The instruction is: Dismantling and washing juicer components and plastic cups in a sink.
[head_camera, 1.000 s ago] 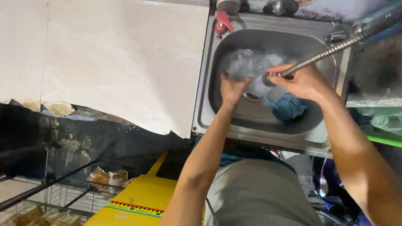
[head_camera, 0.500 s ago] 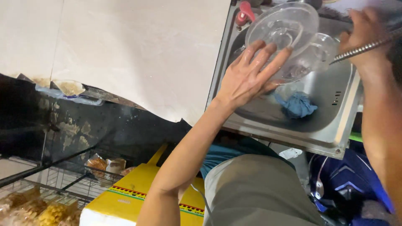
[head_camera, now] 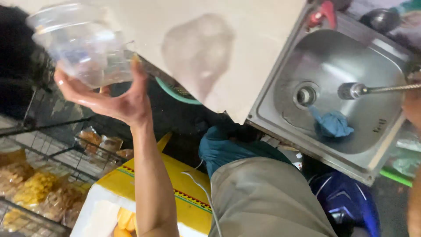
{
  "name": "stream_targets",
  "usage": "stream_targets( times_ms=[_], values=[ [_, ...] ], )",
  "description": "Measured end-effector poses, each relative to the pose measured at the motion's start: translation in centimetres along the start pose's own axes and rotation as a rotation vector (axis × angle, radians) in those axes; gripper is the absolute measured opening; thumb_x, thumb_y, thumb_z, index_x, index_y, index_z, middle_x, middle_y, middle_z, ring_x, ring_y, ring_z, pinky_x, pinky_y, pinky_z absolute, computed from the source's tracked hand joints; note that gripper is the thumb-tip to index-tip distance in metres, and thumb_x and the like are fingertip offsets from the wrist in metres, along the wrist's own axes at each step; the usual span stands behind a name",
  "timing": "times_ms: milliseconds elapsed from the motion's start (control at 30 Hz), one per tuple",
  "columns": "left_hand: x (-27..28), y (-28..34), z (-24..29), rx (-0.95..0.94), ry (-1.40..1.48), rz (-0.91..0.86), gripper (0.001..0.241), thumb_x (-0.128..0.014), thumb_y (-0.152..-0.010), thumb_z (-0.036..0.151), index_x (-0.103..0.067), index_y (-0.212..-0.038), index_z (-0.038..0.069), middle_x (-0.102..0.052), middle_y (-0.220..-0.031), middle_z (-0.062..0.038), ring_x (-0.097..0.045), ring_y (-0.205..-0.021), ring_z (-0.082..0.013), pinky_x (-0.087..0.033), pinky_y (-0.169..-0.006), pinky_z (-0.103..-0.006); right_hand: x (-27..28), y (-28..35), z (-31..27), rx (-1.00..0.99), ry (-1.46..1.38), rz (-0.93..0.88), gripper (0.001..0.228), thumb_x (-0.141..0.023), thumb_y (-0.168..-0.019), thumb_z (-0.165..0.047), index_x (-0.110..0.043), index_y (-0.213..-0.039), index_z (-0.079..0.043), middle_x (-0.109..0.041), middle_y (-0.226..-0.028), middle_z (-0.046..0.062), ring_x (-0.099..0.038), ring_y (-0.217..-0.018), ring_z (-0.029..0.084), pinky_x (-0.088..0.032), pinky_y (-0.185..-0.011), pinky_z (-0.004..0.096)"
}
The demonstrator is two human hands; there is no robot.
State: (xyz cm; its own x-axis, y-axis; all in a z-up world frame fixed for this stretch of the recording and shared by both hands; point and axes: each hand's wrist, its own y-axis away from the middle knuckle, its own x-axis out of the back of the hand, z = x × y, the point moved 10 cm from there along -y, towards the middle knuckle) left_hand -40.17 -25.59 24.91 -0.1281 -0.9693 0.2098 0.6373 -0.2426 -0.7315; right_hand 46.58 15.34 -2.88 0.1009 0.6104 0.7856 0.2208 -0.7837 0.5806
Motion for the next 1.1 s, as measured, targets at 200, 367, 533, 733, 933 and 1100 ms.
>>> stream_targets(
  times_ms=[200,367,533,733,933,1100],
  values=[
    [13.3,6.0,-17.1,0.583,-0.425,0.609,0.086,-0.087,-0.093,0.031,-0.029,-0.152,0.007,-0.047,-0.149,-0.024,-0.065,-0.126,-0.0361,-0.060,-0.106,-0.0481,-11.2,-2.3,-13.7,-0.032,-0.120,-0.408,0.074,-0.071,-0.074,0.004,-0.058,-0.146,-0.006,-0.076,-0.123,0.018,-0.070,-0.089,0.037,-0.056,-0.068,0.055],
    [7.2,15.7,-26.4,0.952,-0.393,0.418,0.089,-0.091,-0.071,0.037,-0.047,-0.141,0.005,-0.065,-0.123,-0.016,-0.066,-0.108,-0.0308,-0.053,-0.096,-0.0427,-13.6,-1.8,-31.2,0.064,0.333,-0.452,0.051,-0.051,-0.106,-0.043,-0.055,-0.151,-0.019,-0.072,-0.135,0.005,-0.080,-0.104,0.026,-0.067,-0.081,0.041],
    [-4.1,23.6,-34.5,0.987,-0.395,-0.192,0.108,-0.090,-0.069,0.046,-0.032,-0.152,0.007,-0.055,-0.134,-0.019,-0.053,-0.123,-0.0409,-0.050,-0.096,-0.0499,-12.3,-6.3,-45.9,0.284,0.069,-0.133,0.052,-0.046,-0.111,-0.037,-0.059,-0.153,-0.010,-0.074,-0.124,0.020,-0.073,-0.105,0.036,-0.058,-0.091,0.048],
    [-13.2,26.4,-43.0,0.811,-0.412,-0.671,0.101,-0.081,-0.074,0.028,-0.027,-0.159,0.019,-0.046,-0.143,-0.015,-0.043,-0.134,-0.0389,-0.051,-0.097,-0.0549,-15.9,-21.7,-33.8,0.248,-0.053,-0.202,0.048,-0.042,-0.112,-0.026,-0.057,-0.150,-0.001,-0.072,-0.120,0.026,-0.070,-0.105,0.034,-0.059,-0.084,0.050],
    [-21.6,28.6,-50.6,0.429,-0.581,-0.857,0.072,-0.064,-0.094,0.017,-0.032,-0.157,0.030,-0.046,-0.146,-0.009,-0.041,-0.142,-0.0342,-0.045,-0.104,-0.0670,-15.1,-27.6,-32.3,0.123,-0.074,-0.228,0.049,-0.037,-0.111,-0.030,-0.056,-0.144,0.002,-0.066,-0.109,0.023,-0.064,-0.089,0.031,-0.057,-0.073,0.049],
    [-25.3,29.2,-51.9,0.418,-0.504,-0.938,0.072,-0.061,-0.093,0.015,-0.032,-0.155,0.037,-0.040,-0.155,-0.010,-0.032,-0.149,-0.0353,-0.042,-0.108,-0.0638,-13.2,-27.5,-31.8,0.034,-0.037,-0.232,0.052,-0.035,-0.112,-0.035,-0.056,-0.139,0.004,-0.061,-0.096,0.019,-0.057,-0.070,0.030,-0.054,-0.066,0.048]
  ],
)
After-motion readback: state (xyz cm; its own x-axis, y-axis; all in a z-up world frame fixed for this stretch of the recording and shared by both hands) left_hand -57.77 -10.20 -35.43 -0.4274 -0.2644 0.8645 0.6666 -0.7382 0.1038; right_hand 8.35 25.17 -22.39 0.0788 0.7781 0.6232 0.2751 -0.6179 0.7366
